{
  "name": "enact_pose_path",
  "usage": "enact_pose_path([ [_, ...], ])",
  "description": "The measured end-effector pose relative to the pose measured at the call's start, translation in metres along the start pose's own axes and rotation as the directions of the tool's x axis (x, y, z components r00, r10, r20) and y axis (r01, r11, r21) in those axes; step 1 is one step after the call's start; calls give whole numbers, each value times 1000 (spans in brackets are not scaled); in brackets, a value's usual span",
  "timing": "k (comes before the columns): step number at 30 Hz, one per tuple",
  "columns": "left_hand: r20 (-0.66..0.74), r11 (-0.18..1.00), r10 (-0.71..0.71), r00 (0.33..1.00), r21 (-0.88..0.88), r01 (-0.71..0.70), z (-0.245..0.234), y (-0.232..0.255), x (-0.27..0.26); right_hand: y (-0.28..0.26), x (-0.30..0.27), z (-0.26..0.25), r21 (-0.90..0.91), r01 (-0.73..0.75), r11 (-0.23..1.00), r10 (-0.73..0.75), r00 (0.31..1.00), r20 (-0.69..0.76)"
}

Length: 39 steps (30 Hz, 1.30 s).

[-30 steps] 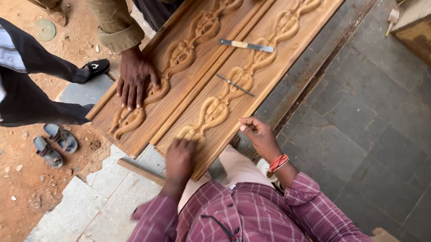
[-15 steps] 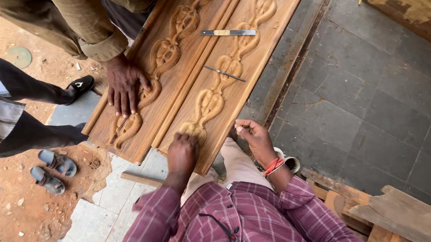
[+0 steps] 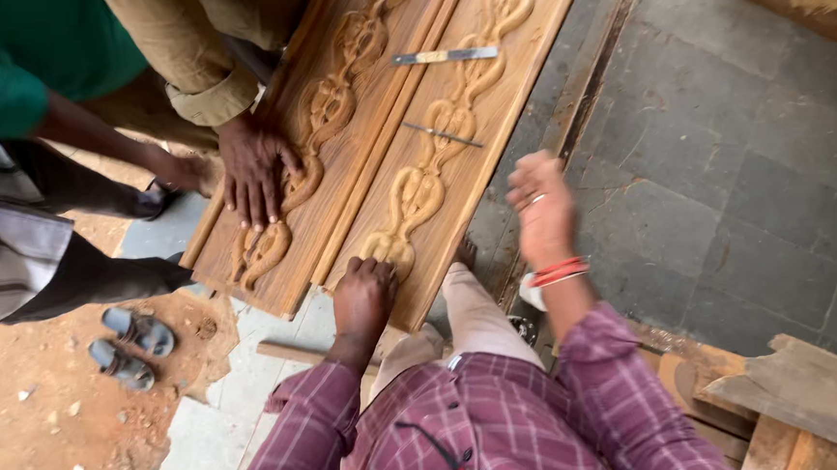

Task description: The person carves a decorative pattern into a long wooden plank using a chisel and a wooden mallet. They repeatedly strike the chisel to shape the wood and occasionally wipe away sawdust with their hand.

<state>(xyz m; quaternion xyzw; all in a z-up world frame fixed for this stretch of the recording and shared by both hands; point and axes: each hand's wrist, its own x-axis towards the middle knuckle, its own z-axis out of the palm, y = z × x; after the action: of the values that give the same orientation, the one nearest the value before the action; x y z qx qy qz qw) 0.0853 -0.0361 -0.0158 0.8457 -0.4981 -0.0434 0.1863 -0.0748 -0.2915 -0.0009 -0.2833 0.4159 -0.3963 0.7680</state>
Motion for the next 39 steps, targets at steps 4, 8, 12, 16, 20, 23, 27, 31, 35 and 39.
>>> enact_pose_path([
  [4,-53,998,53,997,-12,-54,2,3,-1,87,-14,6,-717,357,599,-299,930,214],
  [8,-48,997,-61,997,-54,58,-22,1,-13,122,-32,5,-859,471,202,-313,862,399],
  [12,72,994,-84,994,76,79,-34,0,-1,116,-45,-5,-838,515,182,-318,837,446],
  [16,-209,985,-165,964,7,170,-32,-11,30,114,-38,6,-818,543,189,-330,820,468],
  [20,-27,987,-98,995,128,101,-30,-14,12,118,-43,-2,-813,569,123,-323,797,510],
  [23,-46,982,50,998,183,-41,-25,-14,-8,119,-40,-5,-821,560,112,-322,802,503],
  [27,36,987,-39,999,160,32,-9,-15,-3,122,-39,0,-817,568,101,-335,792,510],
  [31,53,984,-117,992,139,108,7,-10,0,125,-41,-4,-819,567,94,-352,788,505],
  [35,76,973,-18,997,231,0,-6,-11,-15,127,-38,3,-830,554,60,-370,785,497],
  [39,138,960,28,990,272,-65,0,-13,-3,126,-39,-4,-822,567,60,-363,779,511],
])
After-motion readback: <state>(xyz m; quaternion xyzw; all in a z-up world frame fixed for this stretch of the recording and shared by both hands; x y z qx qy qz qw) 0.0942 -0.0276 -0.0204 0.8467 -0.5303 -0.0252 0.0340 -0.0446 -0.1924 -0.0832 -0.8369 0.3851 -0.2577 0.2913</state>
